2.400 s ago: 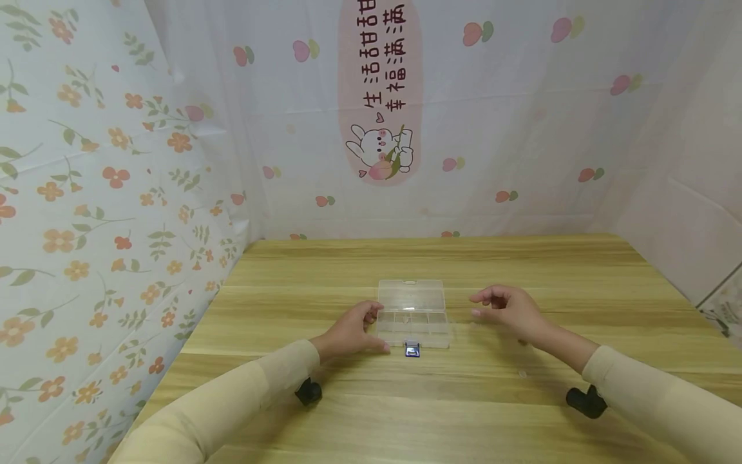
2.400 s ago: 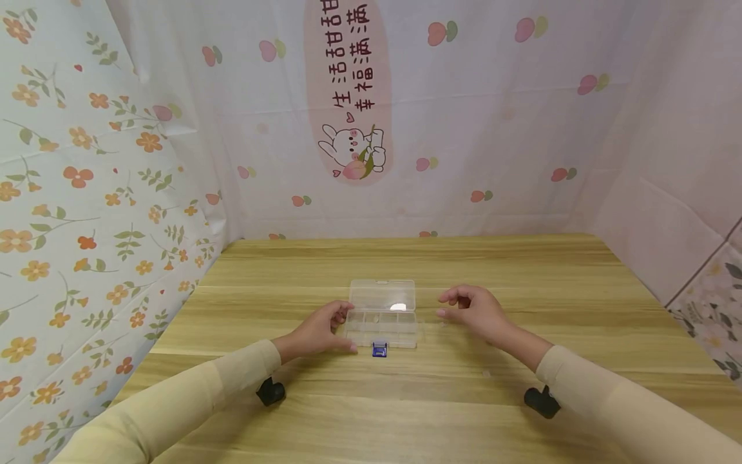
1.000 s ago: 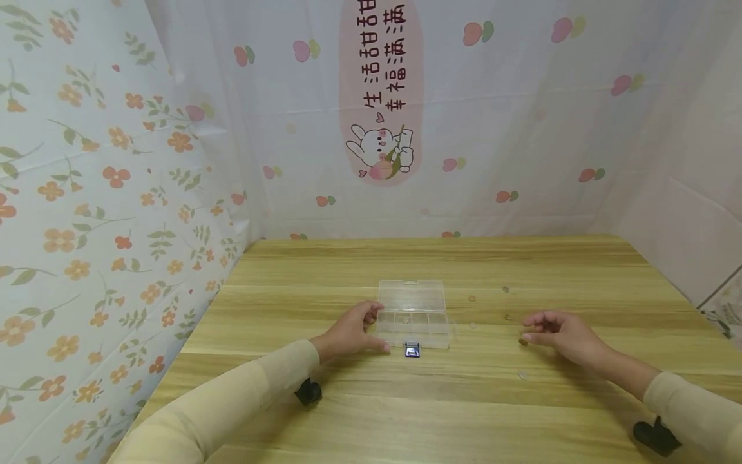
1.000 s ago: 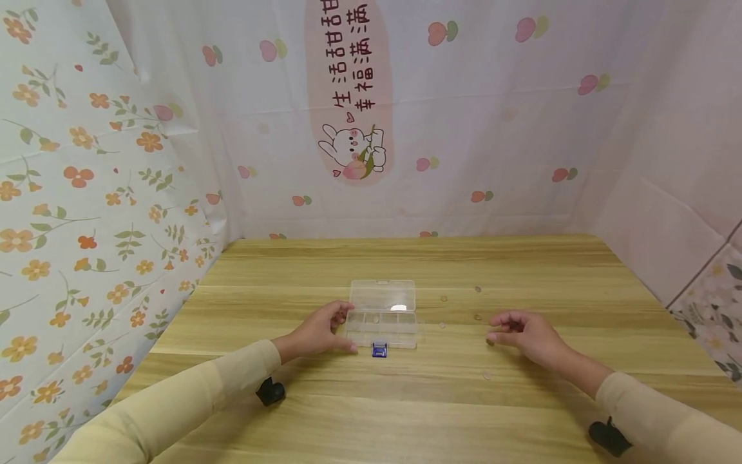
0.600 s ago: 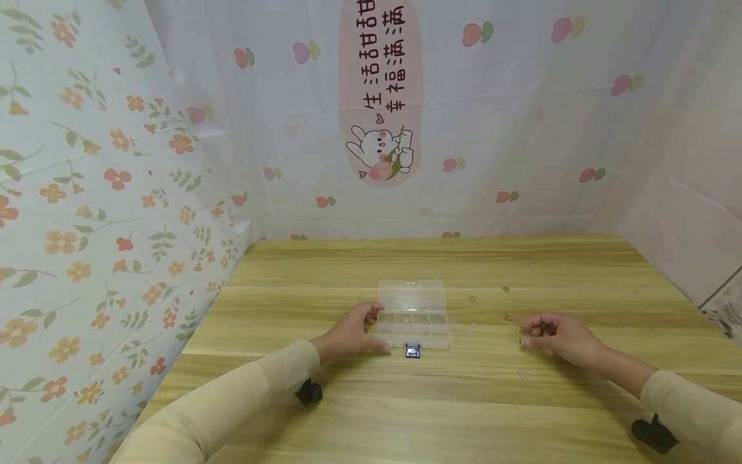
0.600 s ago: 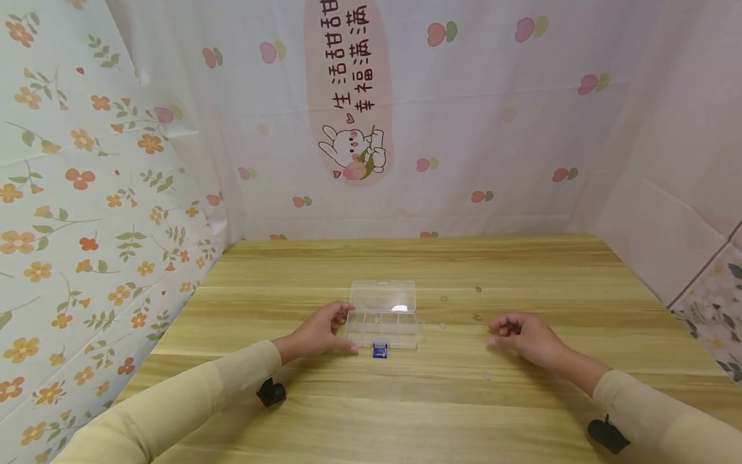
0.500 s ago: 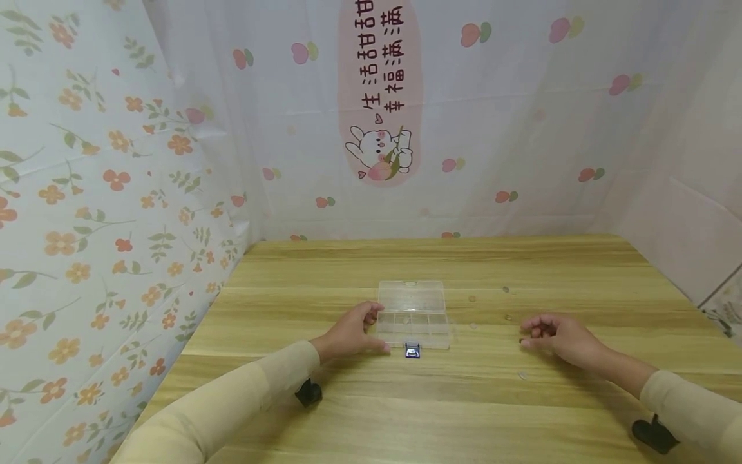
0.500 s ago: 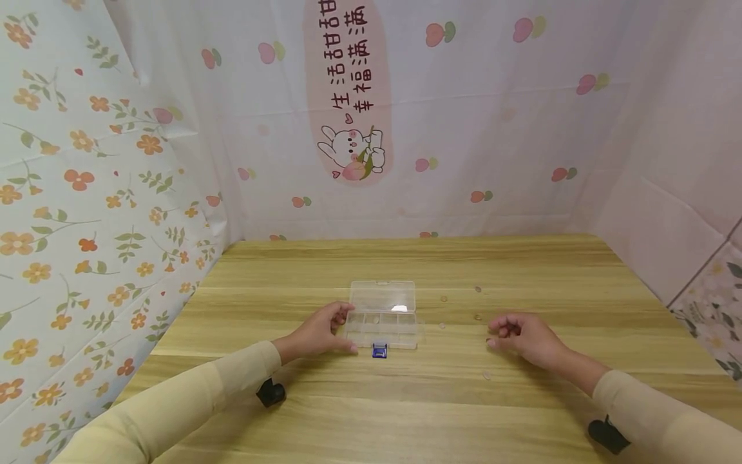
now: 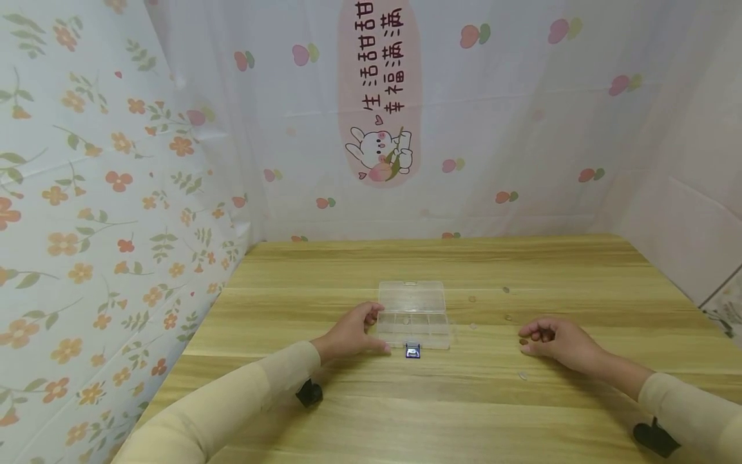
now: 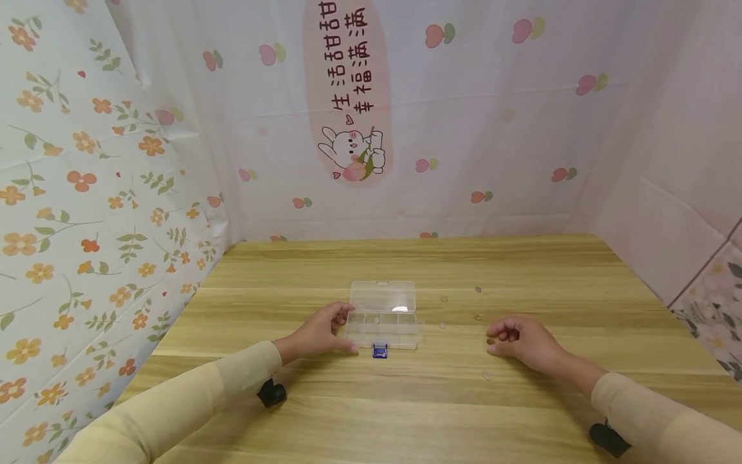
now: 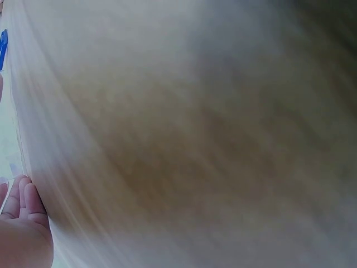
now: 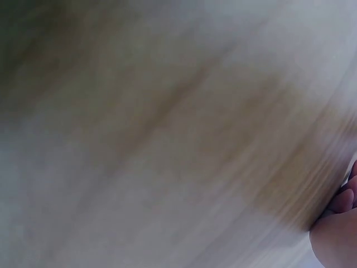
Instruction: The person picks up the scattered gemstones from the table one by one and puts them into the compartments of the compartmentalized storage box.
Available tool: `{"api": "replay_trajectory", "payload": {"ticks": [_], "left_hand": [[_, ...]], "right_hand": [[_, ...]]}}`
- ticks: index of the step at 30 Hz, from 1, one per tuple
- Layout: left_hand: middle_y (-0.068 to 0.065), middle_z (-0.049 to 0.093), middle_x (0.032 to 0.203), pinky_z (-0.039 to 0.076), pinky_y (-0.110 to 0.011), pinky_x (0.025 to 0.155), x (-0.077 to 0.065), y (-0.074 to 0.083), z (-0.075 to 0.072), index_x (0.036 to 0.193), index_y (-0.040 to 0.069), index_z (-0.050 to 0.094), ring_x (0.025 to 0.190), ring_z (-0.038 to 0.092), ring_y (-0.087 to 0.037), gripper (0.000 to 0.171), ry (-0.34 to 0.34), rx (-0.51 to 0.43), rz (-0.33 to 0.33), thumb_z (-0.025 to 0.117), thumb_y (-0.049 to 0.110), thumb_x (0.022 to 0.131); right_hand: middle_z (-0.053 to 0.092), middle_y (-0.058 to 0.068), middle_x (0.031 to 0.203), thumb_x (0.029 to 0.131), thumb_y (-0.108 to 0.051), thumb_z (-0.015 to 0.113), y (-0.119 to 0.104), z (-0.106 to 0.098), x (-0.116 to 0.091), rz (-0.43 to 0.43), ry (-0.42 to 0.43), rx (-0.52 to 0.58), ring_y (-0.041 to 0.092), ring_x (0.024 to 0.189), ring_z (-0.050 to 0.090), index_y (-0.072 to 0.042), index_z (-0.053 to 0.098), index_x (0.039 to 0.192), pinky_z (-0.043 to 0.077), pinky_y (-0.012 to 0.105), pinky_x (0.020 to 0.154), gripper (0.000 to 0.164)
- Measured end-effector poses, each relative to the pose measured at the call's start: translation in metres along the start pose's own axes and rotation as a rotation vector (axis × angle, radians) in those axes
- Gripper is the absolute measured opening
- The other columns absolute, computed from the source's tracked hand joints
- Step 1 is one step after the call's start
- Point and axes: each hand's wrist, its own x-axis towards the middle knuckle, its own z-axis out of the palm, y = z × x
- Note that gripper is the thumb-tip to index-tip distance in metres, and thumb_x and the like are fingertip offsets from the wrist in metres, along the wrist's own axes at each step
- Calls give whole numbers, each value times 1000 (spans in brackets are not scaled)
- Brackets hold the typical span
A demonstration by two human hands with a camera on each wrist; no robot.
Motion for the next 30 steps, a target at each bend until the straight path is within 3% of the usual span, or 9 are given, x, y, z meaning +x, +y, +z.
{"api": "replay_trajectory", "payload": {"ticks": [10, 30], "left_hand": [[0, 51, 111, 41, -34, 89, -2, 2, 0, 135, 5, 48, 101, 46, -17, 80, -6, -10, -3, 89, 25, 70], [1, 51, 110, 42, -34, 89, -1, 3, -1, 136, 6, 49, 100, 47, -17, 80, -5, 16, -4, 89, 26, 70]], "right_hand": [[60, 4, 90, 82, -21, 78, 0, 3, 0, -40, 40, -37, 11, 75, 47, -5, 71, 102, 43, 25, 63, 27], [63, 3, 94, 84, -26, 77, -2, 3, 0, 5, 28, -47, 13, 77, 50, -6, 71, 102, 45, 25, 65, 28]]}}
